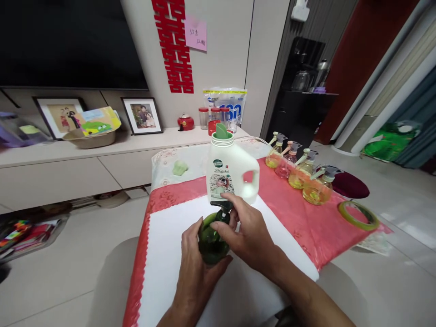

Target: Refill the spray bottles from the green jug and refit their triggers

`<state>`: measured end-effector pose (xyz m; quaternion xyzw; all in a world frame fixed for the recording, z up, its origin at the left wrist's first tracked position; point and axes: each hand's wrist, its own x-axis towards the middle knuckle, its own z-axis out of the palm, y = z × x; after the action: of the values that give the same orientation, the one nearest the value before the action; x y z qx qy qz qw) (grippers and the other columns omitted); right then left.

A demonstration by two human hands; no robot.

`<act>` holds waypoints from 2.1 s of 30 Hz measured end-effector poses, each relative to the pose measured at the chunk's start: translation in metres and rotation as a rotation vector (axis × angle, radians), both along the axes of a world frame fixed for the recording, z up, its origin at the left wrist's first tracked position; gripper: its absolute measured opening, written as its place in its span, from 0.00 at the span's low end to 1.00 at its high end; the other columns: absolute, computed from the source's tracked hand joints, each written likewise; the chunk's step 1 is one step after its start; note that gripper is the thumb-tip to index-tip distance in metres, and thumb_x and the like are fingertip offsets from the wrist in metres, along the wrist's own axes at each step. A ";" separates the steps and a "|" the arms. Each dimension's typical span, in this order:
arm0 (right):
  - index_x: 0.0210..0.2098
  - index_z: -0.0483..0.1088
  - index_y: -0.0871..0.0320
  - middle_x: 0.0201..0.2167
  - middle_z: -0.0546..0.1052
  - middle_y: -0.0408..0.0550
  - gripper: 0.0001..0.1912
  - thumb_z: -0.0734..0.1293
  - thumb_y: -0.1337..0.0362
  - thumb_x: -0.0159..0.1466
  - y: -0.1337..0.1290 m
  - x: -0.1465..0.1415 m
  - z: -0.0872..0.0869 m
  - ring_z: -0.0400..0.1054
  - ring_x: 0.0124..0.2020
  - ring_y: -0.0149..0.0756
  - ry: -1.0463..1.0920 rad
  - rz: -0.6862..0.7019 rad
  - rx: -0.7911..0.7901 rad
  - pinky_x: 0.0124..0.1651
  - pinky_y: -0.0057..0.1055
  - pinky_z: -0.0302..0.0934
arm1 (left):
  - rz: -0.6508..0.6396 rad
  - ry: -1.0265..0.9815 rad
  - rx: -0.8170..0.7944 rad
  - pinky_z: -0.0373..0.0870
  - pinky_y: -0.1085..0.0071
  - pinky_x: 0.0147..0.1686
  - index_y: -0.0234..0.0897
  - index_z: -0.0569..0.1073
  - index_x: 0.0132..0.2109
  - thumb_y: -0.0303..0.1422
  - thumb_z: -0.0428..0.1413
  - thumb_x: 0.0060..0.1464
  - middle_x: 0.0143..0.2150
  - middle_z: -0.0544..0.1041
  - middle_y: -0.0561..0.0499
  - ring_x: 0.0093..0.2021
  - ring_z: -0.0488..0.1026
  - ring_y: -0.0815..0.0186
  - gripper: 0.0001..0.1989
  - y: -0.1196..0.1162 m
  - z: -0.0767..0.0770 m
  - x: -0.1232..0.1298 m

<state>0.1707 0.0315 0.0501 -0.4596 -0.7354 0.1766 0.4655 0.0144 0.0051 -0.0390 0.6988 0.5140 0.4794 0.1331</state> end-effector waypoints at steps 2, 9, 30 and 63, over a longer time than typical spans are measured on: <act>0.64 0.62 0.61 0.36 0.72 0.45 0.30 0.68 0.61 0.65 0.000 0.008 0.006 0.64 0.29 0.26 -0.037 -0.025 -0.014 0.36 0.26 0.59 | -0.075 -0.026 -0.038 0.74 0.48 0.54 0.44 0.52 0.69 0.39 0.66 0.51 0.62 0.64 0.39 0.61 0.68 0.46 0.44 -0.001 -0.001 -0.001; 0.72 0.52 0.61 0.29 0.69 0.43 0.37 0.65 0.53 0.69 0.001 0.058 0.025 0.64 0.27 0.28 -0.107 -0.199 -0.006 0.31 0.24 0.58 | -0.094 -0.024 -0.088 0.77 0.47 0.50 0.43 0.59 0.65 0.40 0.58 0.59 0.61 0.67 0.39 0.58 0.70 0.48 0.30 -0.003 -0.009 0.000; 0.69 0.58 0.61 0.44 0.74 0.53 0.37 0.66 0.54 0.65 0.045 0.243 0.043 0.69 0.41 0.44 -0.800 -0.550 -0.172 0.37 0.27 0.57 | -0.136 -0.040 -0.154 0.79 0.53 0.44 0.44 0.68 0.58 0.39 0.55 0.61 0.55 0.73 0.43 0.50 0.76 0.52 0.19 -0.004 -0.010 -0.002; 0.66 0.63 0.66 0.47 0.73 0.55 0.38 0.63 0.49 0.63 0.005 0.319 0.017 0.71 0.38 0.36 -0.792 -0.532 -0.254 0.39 0.27 0.65 | -0.154 -0.036 -0.182 0.78 0.61 0.43 0.44 0.70 0.56 0.37 0.51 0.63 0.54 0.75 0.46 0.49 0.76 0.57 0.15 -0.009 -0.012 -0.001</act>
<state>0.4901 0.0368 0.0666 -0.7165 -0.6856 -0.0482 0.1195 0.0131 -0.0038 -0.0511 0.7125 0.4978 0.4314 0.2416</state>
